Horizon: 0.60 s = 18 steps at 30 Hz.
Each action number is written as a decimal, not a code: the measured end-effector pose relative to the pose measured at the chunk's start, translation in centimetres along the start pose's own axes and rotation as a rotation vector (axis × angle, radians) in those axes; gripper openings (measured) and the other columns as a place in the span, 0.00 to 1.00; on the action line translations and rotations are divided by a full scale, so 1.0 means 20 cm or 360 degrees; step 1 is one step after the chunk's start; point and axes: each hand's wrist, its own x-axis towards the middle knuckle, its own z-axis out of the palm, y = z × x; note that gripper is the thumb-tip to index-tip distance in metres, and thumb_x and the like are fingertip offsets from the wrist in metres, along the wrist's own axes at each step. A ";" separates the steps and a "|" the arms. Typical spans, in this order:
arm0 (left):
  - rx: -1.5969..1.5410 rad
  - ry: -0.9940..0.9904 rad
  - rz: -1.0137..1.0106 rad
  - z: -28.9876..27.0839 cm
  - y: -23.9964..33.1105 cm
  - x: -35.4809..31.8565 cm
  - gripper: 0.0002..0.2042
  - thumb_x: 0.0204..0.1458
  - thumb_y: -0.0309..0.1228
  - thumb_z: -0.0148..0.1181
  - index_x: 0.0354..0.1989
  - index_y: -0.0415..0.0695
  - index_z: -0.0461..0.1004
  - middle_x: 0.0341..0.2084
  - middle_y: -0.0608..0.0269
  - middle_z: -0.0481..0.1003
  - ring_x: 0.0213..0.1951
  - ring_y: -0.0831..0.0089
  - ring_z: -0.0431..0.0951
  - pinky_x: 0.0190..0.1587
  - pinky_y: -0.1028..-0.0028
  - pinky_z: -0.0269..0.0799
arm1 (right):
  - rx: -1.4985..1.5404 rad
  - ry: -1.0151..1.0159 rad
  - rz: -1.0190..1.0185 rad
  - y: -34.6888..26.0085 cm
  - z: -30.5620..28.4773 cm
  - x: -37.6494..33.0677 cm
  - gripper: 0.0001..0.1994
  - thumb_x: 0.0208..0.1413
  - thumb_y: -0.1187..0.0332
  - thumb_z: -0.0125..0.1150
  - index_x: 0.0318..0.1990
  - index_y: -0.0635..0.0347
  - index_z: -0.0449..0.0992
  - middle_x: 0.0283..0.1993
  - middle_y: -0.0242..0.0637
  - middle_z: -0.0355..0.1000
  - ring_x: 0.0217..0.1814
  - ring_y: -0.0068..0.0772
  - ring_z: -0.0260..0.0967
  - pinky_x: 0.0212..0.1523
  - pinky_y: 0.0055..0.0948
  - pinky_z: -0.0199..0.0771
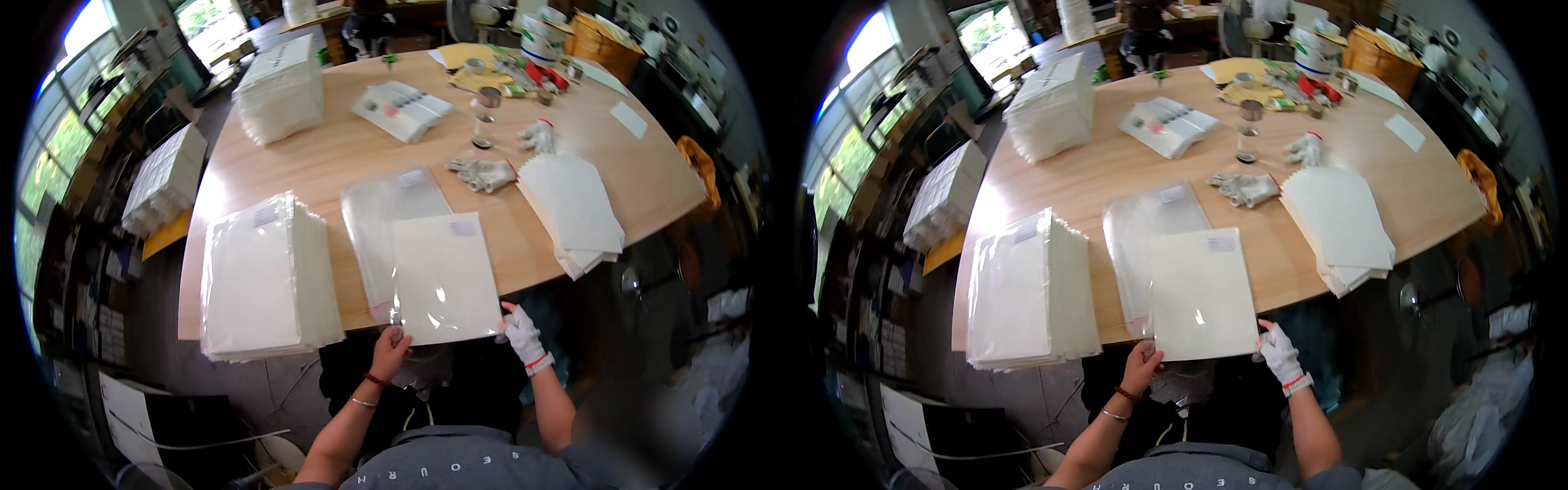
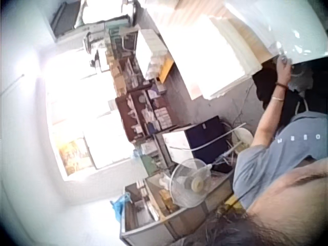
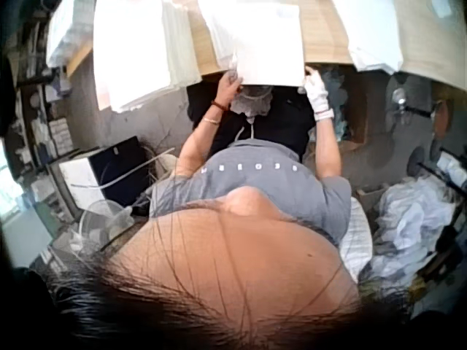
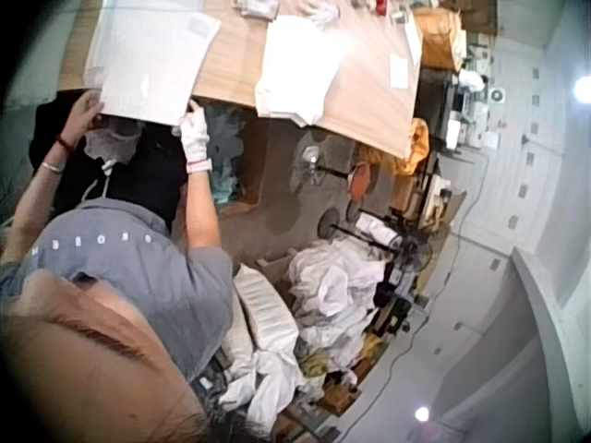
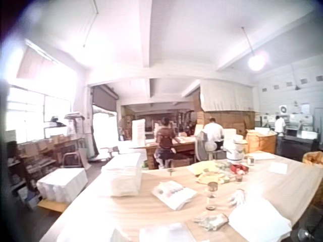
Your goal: The person repeatedly picks up white paper sheets from a stack, places them into clear plastic bags, and sets the filled bags aside on the table. The process is continuous and repetitive throughout the clip.
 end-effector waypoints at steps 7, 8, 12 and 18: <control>0.0606 0.0020 0.0683 -0.38 0.60 -0.39 0.05 0.50 0.21 0.51 0.35 0.37 0.65 0.22 0.67 0.66 0.24 0.81 0.67 0.25 0.80 0.67 | -0.0155 -0.0284 -0.0420 -0.06 0.52 -0.01 0.16 0.49 0.76 0.49 0.48 0.67 0.66 0.36 0.30 0.68 0.34 0.18 0.64 0.36 0.19 0.66; 0.0573 0.0219 0.0791 -0.52 0.61 -0.45 0.04 0.50 0.22 0.50 0.34 0.39 0.66 0.19 0.69 0.65 0.22 0.82 0.66 0.23 0.81 0.66 | -0.0146 -0.0399 -0.0506 -0.18 0.66 0.01 0.16 0.49 0.75 0.49 0.48 0.68 0.66 0.35 0.30 0.68 0.33 0.18 0.64 0.35 0.18 0.66; 0.0258 0.1076 0.0923 -1.05 0.75 -0.58 0.05 0.52 0.27 0.48 0.30 0.40 0.69 0.21 0.69 0.68 0.23 0.83 0.66 0.24 0.81 0.65 | 0.0110 -0.0909 -0.0320 -0.55 1.21 0.10 0.16 0.51 0.71 0.51 0.46 0.69 0.68 0.30 0.33 0.69 0.31 0.18 0.66 0.34 0.17 0.66; 0.2466 0.1746 0.0295 -1.35 0.54 -0.45 0.19 0.48 0.26 0.46 0.51 0.40 0.61 0.53 0.52 0.59 0.56 0.59 0.58 0.52 0.55 0.56 | -0.0460 -0.1042 -0.0848 -0.59 1.53 0.13 0.13 0.50 0.68 0.52 0.38 0.70 0.72 0.29 0.45 0.73 0.31 0.29 0.72 0.33 0.22 0.70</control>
